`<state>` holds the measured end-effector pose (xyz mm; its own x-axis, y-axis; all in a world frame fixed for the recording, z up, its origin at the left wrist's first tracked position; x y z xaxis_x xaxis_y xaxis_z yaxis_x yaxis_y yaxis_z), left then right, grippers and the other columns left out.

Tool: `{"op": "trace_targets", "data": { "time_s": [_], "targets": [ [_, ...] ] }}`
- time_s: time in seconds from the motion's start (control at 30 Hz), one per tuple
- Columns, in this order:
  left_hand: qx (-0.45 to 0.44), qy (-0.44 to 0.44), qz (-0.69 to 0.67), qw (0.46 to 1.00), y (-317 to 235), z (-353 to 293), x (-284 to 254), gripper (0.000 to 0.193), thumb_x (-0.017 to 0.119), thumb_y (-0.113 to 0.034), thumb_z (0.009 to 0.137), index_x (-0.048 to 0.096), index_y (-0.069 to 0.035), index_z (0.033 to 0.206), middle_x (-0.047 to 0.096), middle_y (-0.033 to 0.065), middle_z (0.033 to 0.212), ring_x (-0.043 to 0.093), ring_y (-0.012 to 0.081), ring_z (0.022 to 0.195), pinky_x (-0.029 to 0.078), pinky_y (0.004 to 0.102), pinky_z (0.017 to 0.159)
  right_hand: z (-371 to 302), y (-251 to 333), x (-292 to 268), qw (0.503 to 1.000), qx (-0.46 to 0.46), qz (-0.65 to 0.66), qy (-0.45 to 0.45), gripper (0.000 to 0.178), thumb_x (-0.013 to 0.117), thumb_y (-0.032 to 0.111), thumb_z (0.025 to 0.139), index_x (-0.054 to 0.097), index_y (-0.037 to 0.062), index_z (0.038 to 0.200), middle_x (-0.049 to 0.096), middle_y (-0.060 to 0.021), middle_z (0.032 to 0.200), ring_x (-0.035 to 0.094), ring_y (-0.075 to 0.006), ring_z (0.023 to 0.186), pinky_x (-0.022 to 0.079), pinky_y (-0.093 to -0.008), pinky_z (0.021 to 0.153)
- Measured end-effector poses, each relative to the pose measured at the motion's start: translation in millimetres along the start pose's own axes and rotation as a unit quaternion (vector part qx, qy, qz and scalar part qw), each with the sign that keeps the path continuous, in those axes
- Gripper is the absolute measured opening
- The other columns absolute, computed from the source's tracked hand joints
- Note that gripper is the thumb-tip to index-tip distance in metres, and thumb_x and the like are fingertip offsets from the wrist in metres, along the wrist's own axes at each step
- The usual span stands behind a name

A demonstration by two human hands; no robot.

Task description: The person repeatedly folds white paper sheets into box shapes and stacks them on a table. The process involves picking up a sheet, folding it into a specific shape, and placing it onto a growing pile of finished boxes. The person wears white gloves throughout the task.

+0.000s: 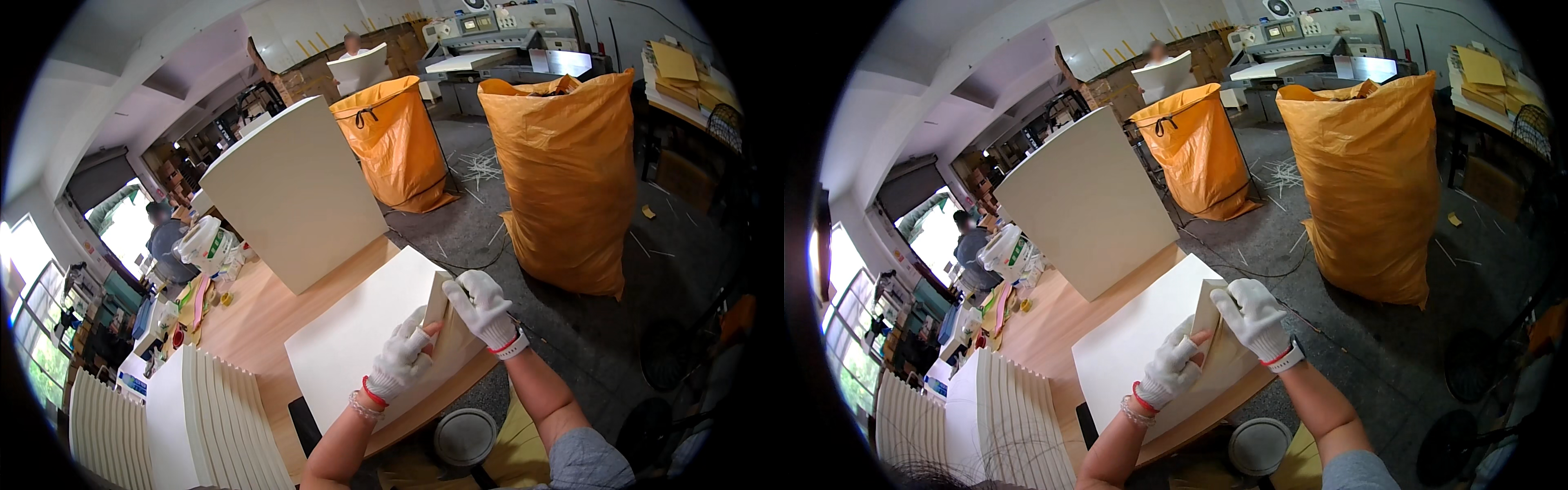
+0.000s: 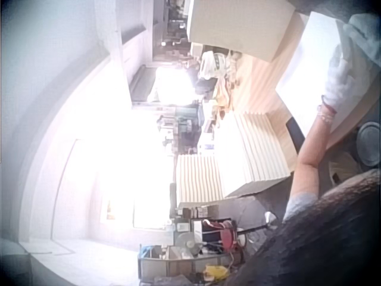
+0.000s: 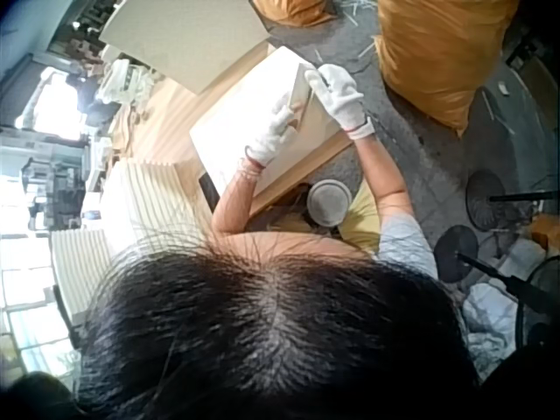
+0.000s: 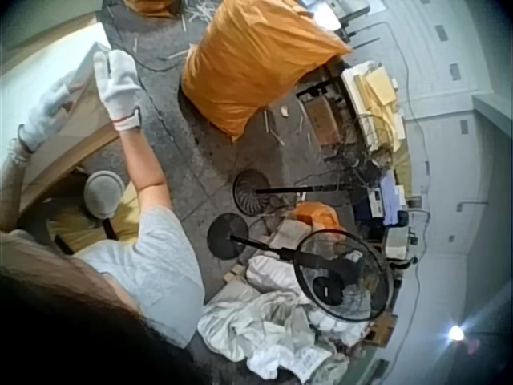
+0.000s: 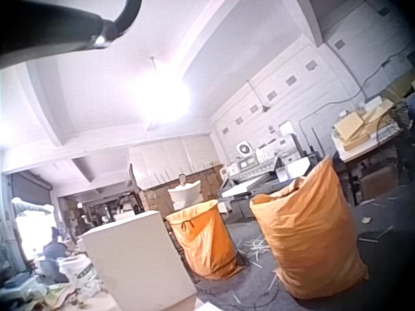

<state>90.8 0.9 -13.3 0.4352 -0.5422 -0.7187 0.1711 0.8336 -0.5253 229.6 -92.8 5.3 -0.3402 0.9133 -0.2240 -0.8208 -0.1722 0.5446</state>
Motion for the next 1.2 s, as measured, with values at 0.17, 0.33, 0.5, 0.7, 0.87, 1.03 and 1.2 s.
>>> {"op": "trace_targets", "data": {
  "time_s": [0.17,0.33,0.5,0.7,0.87,1.03,1.2],
  "targets": [
    [-0.011,-0.029,-0.045,0.999,5,2,-1,0.044,0.072,0.006,0.075,0.066,-0.006,0.118,0.038,0.0282,0.156,0.065,0.0389,0.121,0.058,0.0398,0.088,1,5,1,0.999,-0.026,-0.019,0.008,0.017,0.064,0.017,0.1,0.065,0.0033,0.09,0.057,-0.0143,0.076,0.06,-0.0352,0.073,0.047,-0.0459,0.066],
    [-0.055,-0.031,-0.054,0.997,10,-2,-1,0.047,0.074,0.005,0.076,0.066,-0.008,0.12,0.029,0.0286,0.161,0.063,0.0398,0.125,0.059,0.0389,0.091,-2,5,-1,0.999,-0.038,-0.024,0.005,0.018,0.064,0.017,0.1,0.065,0.0036,0.089,0.058,-0.0139,0.076,0.06,-0.0342,0.073,0.047,-0.0459,0.065],
    [-0.054,-0.018,-0.056,0.997,7,-1,-1,0.044,0.072,0.005,0.078,0.066,-0.006,0.12,0.034,0.0288,0.159,0.064,0.0376,0.122,0.058,0.0393,0.092,1,-3,-5,0.999,0.044,0.025,0.004,0.024,0.065,0.02,0.1,0.062,0.0026,0.084,0.058,-0.0142,0.075,0.06,-0.0345,0.071,0.047,-0.0455,0.066],
    [-0.01,0.017,-0.055,0.998,13,-1,6,0.041,0.069,0.008,0.079,0.065,-0.004,0.118,0.045,0.0244,0.151,0.065,0.0343,0.116,0.057,0.041,0.089,4,1,-4,0.999,0.042,0.026,-0.001,0.025,0.065,0.02,0.1,0.062,0.0018,0.083,0.06,-0.0152,0.075,0.062,-0.0348,0.072,0.048,-0.0449,0.065],
    [-0.024,-0.036,-0.119,0.992,-3,3,-3,0.039,0.068,0.011,0.078,0.063,-0.003,0.114,0.045,0.0239,0.151,0.063,0.0348,0.119,0.057,0.0421,0.09,2,-5,-3,0.998,0.051,0.032,0.001,0.024,0.065,0.02,0.1,0.063,0.0015,0.084,0.06,-0.0156,0.075,0.063,-0.0349,0.073,0.048,-0.0451,0.065],
    [-0.004,-0.037,-0.043,0.998,-8,3,-6,0.038,0.066,0.012,0.076,0.066,-0.002,0.111,0.043,0.0261,0.152,0.066,0.037,0.115,0.058,0.0398,0.087,-1,-12,-3,0.994,0.089,0.056,0.027,0.026,0.066,0.021,0.1,0.062,0.0015,0.083,0.061,-0.0159,0.075,0.062,-0.0353,0.073,0.048,-0.0447,0.067],
    [0.022,0.009,0.008,1.0,-1,3,3,0.036,0.065,0.012,0.074,0.067,0.0,0.108,0.042,0.0284,0.153,0.067,0.0382,0.112,0.059,0.038,0.084,2,-7,-4,0.996,0.075,0.051,-0.004,0.025,0.067,0.02,0.099,0.061,0.0018,0.082,0.061,-0.016,0.075,0.063,-0.0355,0.073,0.048,-0.0449,0.067]
  ]
}}
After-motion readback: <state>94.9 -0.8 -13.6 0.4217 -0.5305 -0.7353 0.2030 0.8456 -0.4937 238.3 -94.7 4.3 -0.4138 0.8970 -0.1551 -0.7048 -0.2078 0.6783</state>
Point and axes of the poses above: each hand's wrist, its own z-axis towards the middle knuckle, its own x-axis out of the palm, y = z × x, the point moved 10 cm from there along z, towards the middle knuckle
